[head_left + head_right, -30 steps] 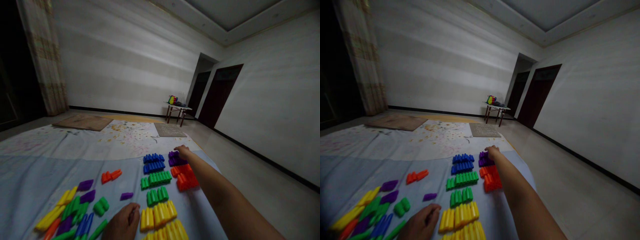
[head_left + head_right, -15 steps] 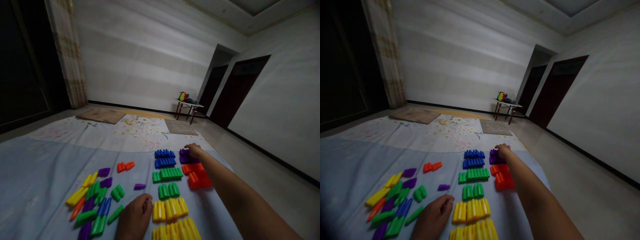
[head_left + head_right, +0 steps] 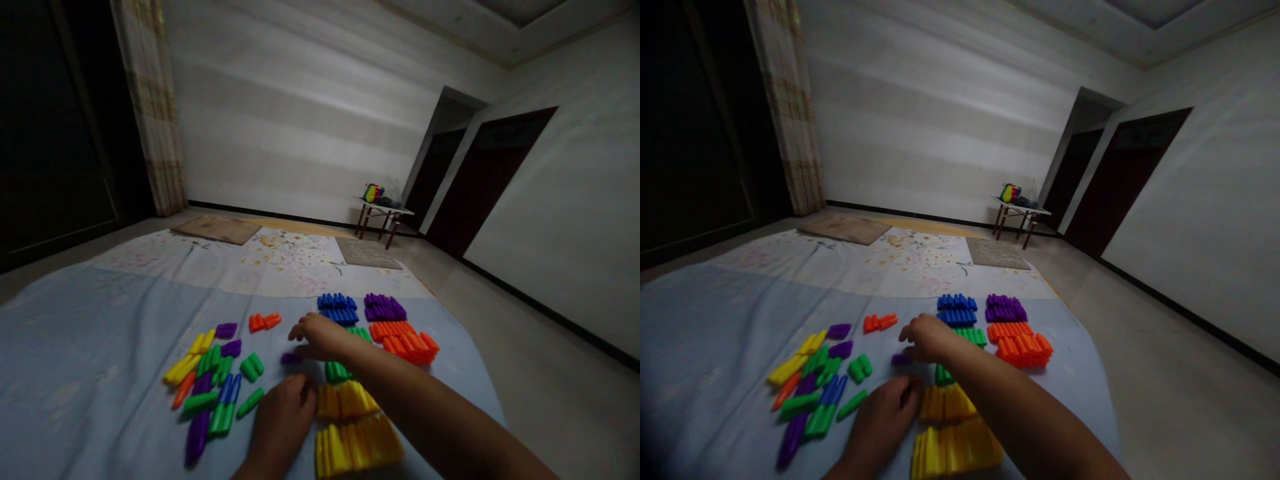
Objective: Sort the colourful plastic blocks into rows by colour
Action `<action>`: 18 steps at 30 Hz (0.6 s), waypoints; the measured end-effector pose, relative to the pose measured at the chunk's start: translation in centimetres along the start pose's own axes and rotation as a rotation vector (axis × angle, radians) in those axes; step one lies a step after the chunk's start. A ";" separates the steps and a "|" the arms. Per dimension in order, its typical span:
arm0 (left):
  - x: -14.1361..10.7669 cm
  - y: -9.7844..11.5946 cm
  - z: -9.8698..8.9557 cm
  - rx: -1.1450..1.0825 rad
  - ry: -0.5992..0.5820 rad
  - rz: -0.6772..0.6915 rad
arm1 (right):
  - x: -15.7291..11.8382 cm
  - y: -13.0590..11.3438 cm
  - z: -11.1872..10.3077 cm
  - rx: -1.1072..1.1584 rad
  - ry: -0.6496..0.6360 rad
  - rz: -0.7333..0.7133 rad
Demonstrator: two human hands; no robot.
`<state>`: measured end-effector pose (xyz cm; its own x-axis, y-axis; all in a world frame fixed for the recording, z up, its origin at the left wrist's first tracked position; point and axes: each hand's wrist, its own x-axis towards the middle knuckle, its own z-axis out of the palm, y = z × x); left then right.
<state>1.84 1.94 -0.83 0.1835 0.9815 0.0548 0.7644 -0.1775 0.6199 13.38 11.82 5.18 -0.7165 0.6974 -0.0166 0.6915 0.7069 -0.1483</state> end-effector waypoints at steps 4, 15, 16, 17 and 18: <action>-0.1 -0.1 0.1 0.045 0.007 -0.004 | 0.9 -1.8 1.7 -0.097 -0.085 0.042; -0.6 0.8 -0.7 0.092 -0.038 0.003 | 0.6 -2.3 0.9 -0.060 -0.081 0.007; -0.7 0.8 -0.6 0.096 -0.035 0.014 | 0.5 -2.2 0.9 -0.050 -0.101 -0.003; -0.7 0.7 -0.6 0.097 -0.027 0.028 | 0.5 -2.0 0.8 -0.036 -0.112 -0.007; -0.7 0.7 -0.6 0.099 -0.018 0.043 | 0.4 -1.9 0.7 -0.023 -0.113 -0.003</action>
<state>1.90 1.19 0.01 0.2279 0.9715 0.0656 0.8126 -0.2269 0.5369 11.72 10.62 4.73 -0.7237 0.6783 -0.1274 0.6901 0.7126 -0.1261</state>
